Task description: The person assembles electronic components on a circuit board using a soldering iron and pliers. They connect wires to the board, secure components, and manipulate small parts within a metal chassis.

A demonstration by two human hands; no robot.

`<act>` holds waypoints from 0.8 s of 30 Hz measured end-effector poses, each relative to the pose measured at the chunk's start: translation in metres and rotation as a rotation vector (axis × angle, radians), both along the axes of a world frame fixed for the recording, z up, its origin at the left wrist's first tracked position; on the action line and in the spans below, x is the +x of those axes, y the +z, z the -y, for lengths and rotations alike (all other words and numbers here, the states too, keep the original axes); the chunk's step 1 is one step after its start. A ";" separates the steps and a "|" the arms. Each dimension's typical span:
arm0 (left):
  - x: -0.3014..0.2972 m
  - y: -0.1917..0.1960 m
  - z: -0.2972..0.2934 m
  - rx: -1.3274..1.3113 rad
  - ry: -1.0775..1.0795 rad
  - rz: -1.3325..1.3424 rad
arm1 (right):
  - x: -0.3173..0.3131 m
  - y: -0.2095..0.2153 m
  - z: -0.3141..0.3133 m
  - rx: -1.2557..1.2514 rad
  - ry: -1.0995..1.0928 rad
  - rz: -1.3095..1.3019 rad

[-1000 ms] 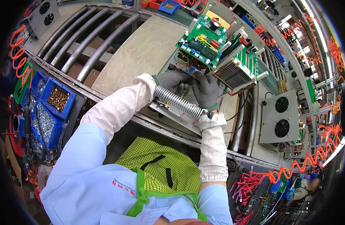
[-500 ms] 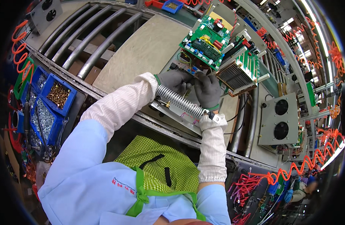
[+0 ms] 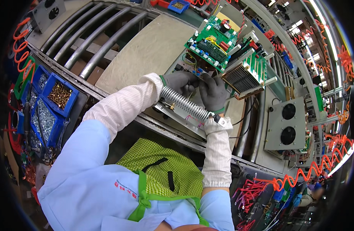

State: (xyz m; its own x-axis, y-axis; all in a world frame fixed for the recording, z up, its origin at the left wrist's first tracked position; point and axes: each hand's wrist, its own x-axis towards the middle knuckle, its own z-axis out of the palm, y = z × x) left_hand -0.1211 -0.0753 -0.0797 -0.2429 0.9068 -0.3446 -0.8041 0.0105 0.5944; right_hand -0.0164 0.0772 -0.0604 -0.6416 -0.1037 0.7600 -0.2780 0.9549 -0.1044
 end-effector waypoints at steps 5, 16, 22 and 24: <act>0.004 0.004 -0.001 -0.025 0.055 0.064 | 0.001 -0.002 -0.003 -0.059 0.013 0.037; 0.004 0.003 -0.001 0.029 0.016 0.072 | 0.007 0.000 -0.002 -0.111 0.006 0.110; 0.000 -0.003 -0.002 -0.042 0.011 -0.107 | 0.001 0.012 -0.001 -0.123 0.076 0.105; 0.008 0.019 0.003 -0.026 -0.006 -0.375 | 0.000 0.022 -0.008 -0.090 0.062 0.224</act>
